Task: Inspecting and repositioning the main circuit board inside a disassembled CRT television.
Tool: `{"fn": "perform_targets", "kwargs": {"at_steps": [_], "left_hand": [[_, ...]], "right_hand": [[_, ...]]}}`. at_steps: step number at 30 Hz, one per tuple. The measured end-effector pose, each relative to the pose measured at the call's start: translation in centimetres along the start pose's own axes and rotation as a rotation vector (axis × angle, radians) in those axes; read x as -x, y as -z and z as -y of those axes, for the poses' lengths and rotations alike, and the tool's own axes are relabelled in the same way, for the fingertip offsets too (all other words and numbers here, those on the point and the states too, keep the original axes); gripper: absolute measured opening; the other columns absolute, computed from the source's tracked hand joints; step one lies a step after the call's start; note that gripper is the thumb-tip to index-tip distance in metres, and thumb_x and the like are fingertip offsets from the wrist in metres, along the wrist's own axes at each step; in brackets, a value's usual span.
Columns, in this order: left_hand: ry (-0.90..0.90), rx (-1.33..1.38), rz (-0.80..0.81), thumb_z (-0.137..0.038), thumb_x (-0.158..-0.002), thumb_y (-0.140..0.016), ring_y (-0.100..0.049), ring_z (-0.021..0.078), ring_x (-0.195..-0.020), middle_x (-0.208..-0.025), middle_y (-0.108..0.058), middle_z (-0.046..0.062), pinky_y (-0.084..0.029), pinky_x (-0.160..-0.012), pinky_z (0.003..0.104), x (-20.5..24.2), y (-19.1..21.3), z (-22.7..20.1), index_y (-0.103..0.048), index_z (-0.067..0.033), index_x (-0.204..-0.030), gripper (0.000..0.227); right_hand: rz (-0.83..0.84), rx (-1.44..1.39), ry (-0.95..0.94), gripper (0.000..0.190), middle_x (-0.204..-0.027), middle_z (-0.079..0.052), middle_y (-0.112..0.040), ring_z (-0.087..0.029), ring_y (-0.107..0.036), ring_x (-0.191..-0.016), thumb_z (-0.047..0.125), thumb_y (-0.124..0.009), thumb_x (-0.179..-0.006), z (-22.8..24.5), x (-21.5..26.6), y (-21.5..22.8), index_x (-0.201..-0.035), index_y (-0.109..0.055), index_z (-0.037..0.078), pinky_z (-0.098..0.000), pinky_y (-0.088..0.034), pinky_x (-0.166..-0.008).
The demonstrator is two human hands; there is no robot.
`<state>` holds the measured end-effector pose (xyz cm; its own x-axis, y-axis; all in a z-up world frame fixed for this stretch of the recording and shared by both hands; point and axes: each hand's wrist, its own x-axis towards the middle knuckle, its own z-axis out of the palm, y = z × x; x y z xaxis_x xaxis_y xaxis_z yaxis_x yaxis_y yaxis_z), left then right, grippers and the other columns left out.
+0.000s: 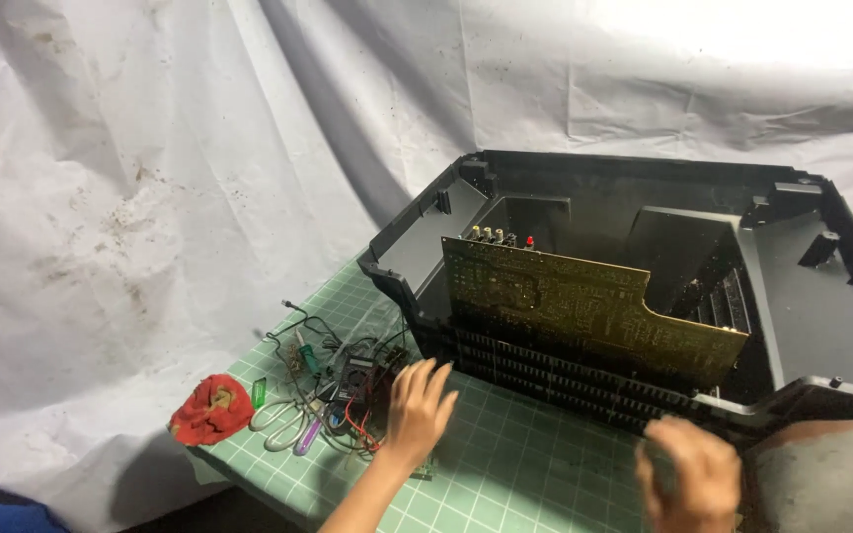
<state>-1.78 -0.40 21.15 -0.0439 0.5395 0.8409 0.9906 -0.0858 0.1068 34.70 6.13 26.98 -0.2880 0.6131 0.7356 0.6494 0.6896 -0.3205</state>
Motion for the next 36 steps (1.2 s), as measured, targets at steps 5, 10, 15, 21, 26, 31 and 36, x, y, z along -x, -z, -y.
{"fn": "perform_targets", "kwargs": {"at_steps": [5, 10, 15, 21, 26, 31, 36], "left_hand": [[-0.212, 0.032, -0.063, -0.018, -0.091, -0.076, -0.061, 0.0324, -0.118, -0.126, -0.065, 0.017, -0.046, -0.109, 0.048, -6.1, -1.3, -3.7, -0.064, -0.0060, -0.130, 0.042], [-0.278, -0.043, -0.019, -0.026, -0.080, -0.078, -0.058, 0.0368, -0.116, -0.115, -0.062, 0.017, -0.042, -0.105, 0.055, -6.4, -7.3, -4.6, -0.064, -0.0086, -0.125, 0.051], [-0.211, -0.050, -0.001, -0.023, -0.079, -0.081, -0.054, 0.0381, -0.118, -0.121, -0.056, 0.019, -0.042, -0.105, 0.052, -6.9, -5.5, -6.6, -0.059, -0.0049, -0.127, 0.056], [-0.152, -0.027, 0.023, -0.021, -0.080, -0.081, -0.050, 0.0372, -0.121, -0.125, -0.054, 0.018, -0.043, -0.102, 0.049, -6.7, -4.5, -7.3, -0.056, -0.0038, -0.132, 0.060], [-0.095, 0.012, 0.035, -0.025, -0.073, -0.081, -0.053, 0.0400, -0.107, -0.109, -0.056, 0.019, -0.048, -0.090, 0.052, -5.9, -4.8, -7.6, -0.063, -0.0026, -0.115, 0.050], [-0.094, 0.012, 0.032, -0.025, -0.074, -0.078, -0.054, 0.0380, -0.107, -0.112, -0.058, 0.018, -0.046, -0.088, 0.050, -6.0, -4.1, -7.7, -0.064, -0.0046, -0.110, 0.044], [-0.089, 0.039, 0.039, -0.025, -0.073, -0.078, -0.053, 0.0404, -0.118, -0.121, -0.058, 0.020, -0.045, -0.092, 0.054, -5.5, -3.9, -7.7, -0.065, -0.0037, -0.114, 0.048]], "right_hand": [[-0.436, 0.280, 0.449, 0.033, -0.132, -0.018, -0.069, -0.035, -0.067, -0.119, 0.026, -0.071, -0.100, 2.9, -11.1, 4.2, -0.126, -0.068, 0.006, -0.0419, -0.047, -0.103], [-0.123, 0.415, 0.163, 0.052, -0.100, -0.005, -0.078, -0.026, -0.075, -0.103, 0.053, -0.064, -0.094, 0.0, -14.4, 0.4, -0.133, -0.061, 0.020, -0.0427, -0.052, -0.096], [-0.138, 0.535, 0.127, 0.038, -0.081, 0.006, -0.074, -0.017, -0.074, -0.085, 0.053, -0.067, -0.095, -2.1, -16.0, -0.4, -0.122, -0.067, 0.027, -0.0366, -0.055, -0.078], [-0.150, 0.570, 0.146, 0.027, -0.083, 0.007, -0.074, -0.018, -0.073, -0.076, 0.054, -0.065, -0.099, -1.1, -15.9, -0.5, -0.101, -0.072, 0.028, -0.0373, -0.052, -0.066], [-0.163, 0.593, 0.227, 0.023, -0.081, 0.007, -0.070, -0.019, -0.069, -0.075, 0.047, -0.064, -0.103, 0.0, -14.7, -0.2, -0.096, -0.071, 0.026, -0.0354, -0.047, -0.063], [0.025, 0.605, 0.094, 0.034, -0.082, 0.008, -0.073, -0.017, -0.072, -0.078, 0.055, -0.057, -0.103, -0.2, -14.9, 0.9, -0.089, -0.072, 0.028, -0.0365, -0.056, -0.063], [0.007, 0.562, 0.102, 0.038, -0.083, 0.006, -0.073, -0.019, -0.072, -0.077, 0.053, -0.056, -0.105, 0.0, -14.8, 0.5, -0.087, -0.067, 0.022, -0.0379, -0.052, -0.064]]}}
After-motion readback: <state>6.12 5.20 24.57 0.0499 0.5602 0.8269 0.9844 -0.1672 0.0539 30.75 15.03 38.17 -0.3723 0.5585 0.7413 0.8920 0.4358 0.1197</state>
